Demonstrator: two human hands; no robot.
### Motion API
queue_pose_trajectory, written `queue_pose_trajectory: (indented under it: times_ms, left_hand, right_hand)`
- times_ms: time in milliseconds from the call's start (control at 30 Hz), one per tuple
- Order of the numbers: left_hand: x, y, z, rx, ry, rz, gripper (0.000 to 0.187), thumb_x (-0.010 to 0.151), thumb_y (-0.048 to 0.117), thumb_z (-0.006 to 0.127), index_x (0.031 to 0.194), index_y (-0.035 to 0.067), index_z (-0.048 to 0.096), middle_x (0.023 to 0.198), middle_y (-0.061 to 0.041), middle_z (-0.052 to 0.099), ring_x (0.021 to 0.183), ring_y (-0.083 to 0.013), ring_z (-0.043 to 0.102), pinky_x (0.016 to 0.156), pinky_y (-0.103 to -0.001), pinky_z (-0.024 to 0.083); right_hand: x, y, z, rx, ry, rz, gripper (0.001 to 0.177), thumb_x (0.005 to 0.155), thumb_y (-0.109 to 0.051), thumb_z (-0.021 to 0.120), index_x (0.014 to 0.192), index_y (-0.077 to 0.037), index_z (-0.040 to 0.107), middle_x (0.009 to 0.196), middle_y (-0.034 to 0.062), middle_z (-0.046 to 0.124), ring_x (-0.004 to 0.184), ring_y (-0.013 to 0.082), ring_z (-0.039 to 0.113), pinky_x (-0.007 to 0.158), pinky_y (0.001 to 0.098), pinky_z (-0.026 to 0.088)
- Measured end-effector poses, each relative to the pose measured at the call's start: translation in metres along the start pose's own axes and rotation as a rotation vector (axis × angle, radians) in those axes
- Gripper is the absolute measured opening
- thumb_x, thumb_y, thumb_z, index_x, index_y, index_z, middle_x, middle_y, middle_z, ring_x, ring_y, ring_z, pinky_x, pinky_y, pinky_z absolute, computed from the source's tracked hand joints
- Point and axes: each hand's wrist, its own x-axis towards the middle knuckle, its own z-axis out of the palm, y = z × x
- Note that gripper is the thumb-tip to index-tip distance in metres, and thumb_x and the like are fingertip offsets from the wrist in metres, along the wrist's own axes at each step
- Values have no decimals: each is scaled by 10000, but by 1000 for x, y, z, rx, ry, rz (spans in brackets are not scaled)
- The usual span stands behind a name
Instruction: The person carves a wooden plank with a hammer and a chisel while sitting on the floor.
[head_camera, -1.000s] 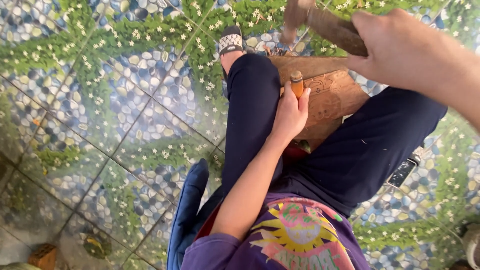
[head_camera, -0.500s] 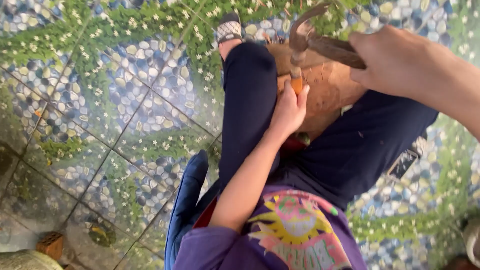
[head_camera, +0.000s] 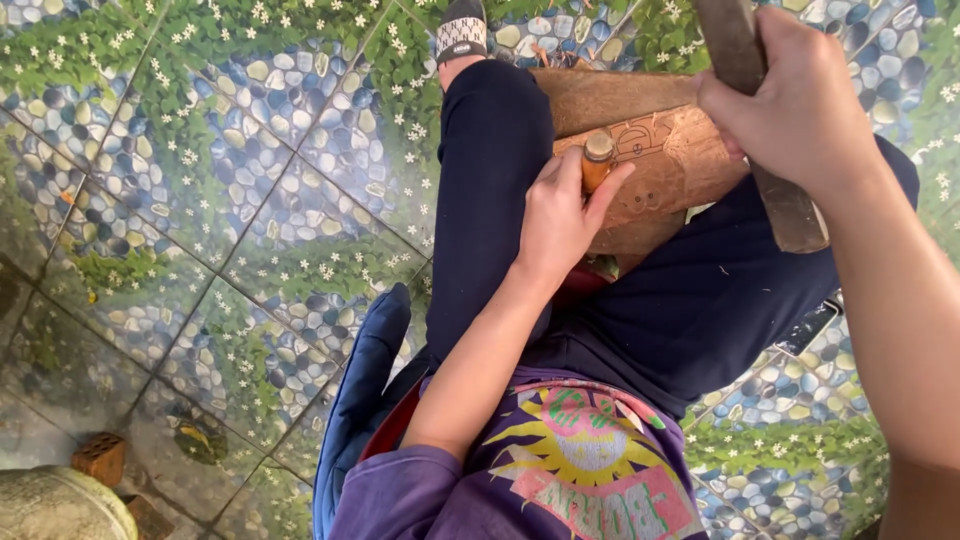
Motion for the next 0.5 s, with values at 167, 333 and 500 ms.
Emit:
queue_pose_trajectory:
  times_ms: [167, 333, 500]
  left_hand:
    - [-1, 2, 2, 42, 23, 19, 382, 935, 251, 732, 805, 48, 436, 625, -83, 472, 567, -215, 504, 508, -357, 426]
    - [-7, -6, 10, 30, -20, -64, 233, 945, 169, 661, 906, 46, 467, 689, -112, 521, 621, -280, 570, 569, -422, 479]
    - [3, 18, -6, -98, 48, -144, 351, 973, 251, 589, 746, 112, 360, 591, -26, 408, 531, -196, 419, 513, -378, 382]
  right_hand:
    - [-11, 12, -11, 99, 23, -13, 109, 1075, -41, 592, 1008, -55, 506, 609, 40, 581, 572, 135, 570, 712, 323, 479]
    - [-26, 13, -20, 152, 40, -55, 153, 1135, 63, 548, 998, 4, 512, 714, 115, 575, 565, 185, 563, 662, 340, 506]
    - [-32, 2, -13, 255, 47, -81, 238, 1194, 82, 573, 988, 0, 488, 679, 94, 555, 551, 157, 526, 661, 311, 495]
